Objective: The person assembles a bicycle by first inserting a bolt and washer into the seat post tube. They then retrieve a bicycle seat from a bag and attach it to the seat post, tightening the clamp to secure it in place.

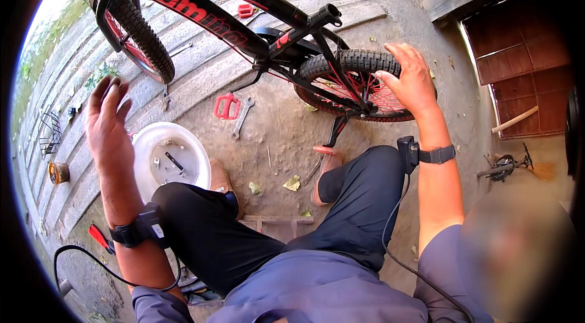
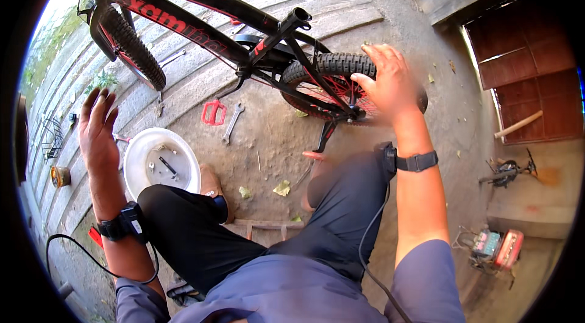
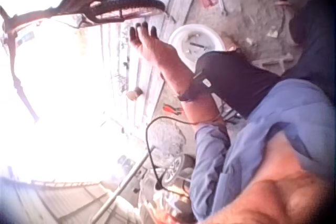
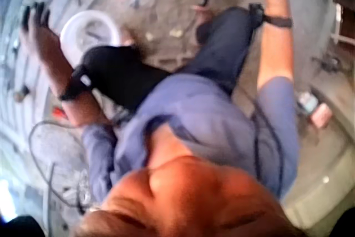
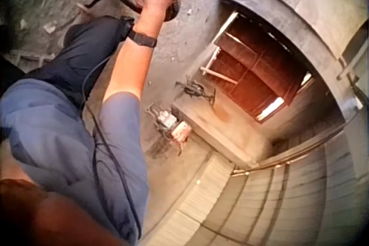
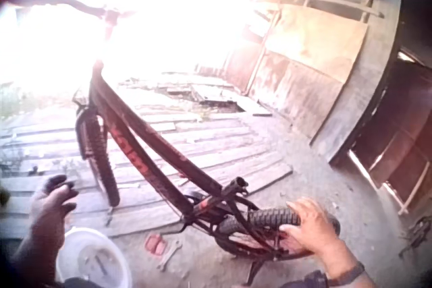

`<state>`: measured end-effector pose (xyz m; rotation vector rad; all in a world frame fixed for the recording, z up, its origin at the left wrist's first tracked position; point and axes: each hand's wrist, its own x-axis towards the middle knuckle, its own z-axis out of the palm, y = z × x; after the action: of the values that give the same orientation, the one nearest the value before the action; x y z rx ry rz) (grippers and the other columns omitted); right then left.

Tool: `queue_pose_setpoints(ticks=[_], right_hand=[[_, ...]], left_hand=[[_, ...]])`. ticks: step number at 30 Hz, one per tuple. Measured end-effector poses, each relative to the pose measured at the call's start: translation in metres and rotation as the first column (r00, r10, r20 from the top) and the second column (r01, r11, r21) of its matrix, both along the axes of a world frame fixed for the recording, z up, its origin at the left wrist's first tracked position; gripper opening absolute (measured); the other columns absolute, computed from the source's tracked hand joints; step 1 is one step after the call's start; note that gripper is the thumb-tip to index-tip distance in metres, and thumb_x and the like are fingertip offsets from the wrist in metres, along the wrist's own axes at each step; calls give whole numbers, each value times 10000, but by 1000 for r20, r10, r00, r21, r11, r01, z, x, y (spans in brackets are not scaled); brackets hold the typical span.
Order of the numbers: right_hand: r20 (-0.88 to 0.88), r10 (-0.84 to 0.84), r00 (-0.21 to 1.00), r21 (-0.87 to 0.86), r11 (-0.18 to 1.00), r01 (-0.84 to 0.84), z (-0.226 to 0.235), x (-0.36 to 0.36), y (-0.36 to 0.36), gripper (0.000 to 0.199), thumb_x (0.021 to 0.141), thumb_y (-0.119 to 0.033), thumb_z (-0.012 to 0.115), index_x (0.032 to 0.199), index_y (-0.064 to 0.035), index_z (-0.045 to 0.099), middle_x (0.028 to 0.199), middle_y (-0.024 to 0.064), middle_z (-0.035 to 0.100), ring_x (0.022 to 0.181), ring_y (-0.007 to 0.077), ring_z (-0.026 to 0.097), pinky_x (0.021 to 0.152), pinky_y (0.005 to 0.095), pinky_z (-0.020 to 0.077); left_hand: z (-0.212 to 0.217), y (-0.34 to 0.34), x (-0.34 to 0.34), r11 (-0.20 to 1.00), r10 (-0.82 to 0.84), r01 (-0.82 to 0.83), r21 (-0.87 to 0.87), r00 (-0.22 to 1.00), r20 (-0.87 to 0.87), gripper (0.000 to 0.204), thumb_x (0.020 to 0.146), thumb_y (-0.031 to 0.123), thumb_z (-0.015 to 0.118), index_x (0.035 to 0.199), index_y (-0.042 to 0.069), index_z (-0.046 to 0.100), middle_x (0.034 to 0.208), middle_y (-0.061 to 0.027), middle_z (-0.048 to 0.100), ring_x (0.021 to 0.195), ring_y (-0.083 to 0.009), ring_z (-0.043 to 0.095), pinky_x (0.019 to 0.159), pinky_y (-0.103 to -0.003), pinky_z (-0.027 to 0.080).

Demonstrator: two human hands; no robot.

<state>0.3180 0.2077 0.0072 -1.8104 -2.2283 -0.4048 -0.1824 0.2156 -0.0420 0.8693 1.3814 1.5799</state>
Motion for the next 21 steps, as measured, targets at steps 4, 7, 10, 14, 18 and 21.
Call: queue_pose_setpoints(ticks=[4, 7, 10, 14, 18, 21], right_hand=[[-123, -128, 984, -175, 979, 106, -7, 16, 7, 511, 743, -237, 758, 1192, -42, 610, 1140, 151, 618, 1085, 339, 567, 944, 397, 453], [-128, -102, 987, -144, 986, 83, -18, 28, 10, 490, 748, -238, 752, 1176, -42, 615, 1131, 147, 616, 1072, 337, 570, 935, 399, 455], [-104, -72, 992, -107, 992, 61, -28, 31, 19, 449, 755, -228, 744, 1147, -46, 623, 1111, 147, 611, 1057, 340, 572, 921, 407, 459], [-58, -88, 994, -137, 987, 79, -25, 25, 24, 360, 765, -153, 723, 1086, -28, 616, 1105, 146, 593, 1039, 330, 575, 921, 392, 455], [-117, -57, 991, -146, 988, 40, -26, 31, 17, 337, 790, -108, 700, 1097, -6, 609, 1105, 144, 588, 1032, 300, 577, 920, 355, 446], [-96, -37, 995, -141, 990, 23, -35, 40, 19, 336, 837, -118, 669, 1144, -5, 591, 1149, 141, 575, 1083, 296, 553, 964, 359, 417]], left_hand=[[10, 10, 59, 988, -154, 151, 44, 985, 74, 278, 927, 108, 581, 1195, 38, 562, 1140, -70, 628, 1004, -151, 620, 800, -261, 468], [-3, 8, 95, 976, -216, 217, 2, 972, 94, 249, 928, 105, 581, 1167, 35, 568, 1105, -59, 629, 993, -163, 621, 772, -268, 483], [-27, -1, 106, 951, -284, 288, -112, 957, 48, 291, 930, 115, 563, 1211, 43, 545, 1140, -66, 626, 1012, -165, 620, 795, -272, 474], [-17, 7, 76, 970, -204, 213, -121, 976, 81, 349, 928, 148, 564, 1248, 17, 514, 1122, -88, 624, 1017, -187, 616, 809, -301, 479], [1, 3, -10, 1000, -11, 8, 16, 984, 178, 321, 943, 130, 538, 1235, -1, 514, 1124, -122, 637, 1025, -217, 631, 826, -316, 498], [-16, -33, -80, 988, 153, -149, -49, 984, 89, 288, 941, 130, 539, 1207, 19, 530, 1087, -112, 651, 988, -209, 649, 809, -295, 501]])
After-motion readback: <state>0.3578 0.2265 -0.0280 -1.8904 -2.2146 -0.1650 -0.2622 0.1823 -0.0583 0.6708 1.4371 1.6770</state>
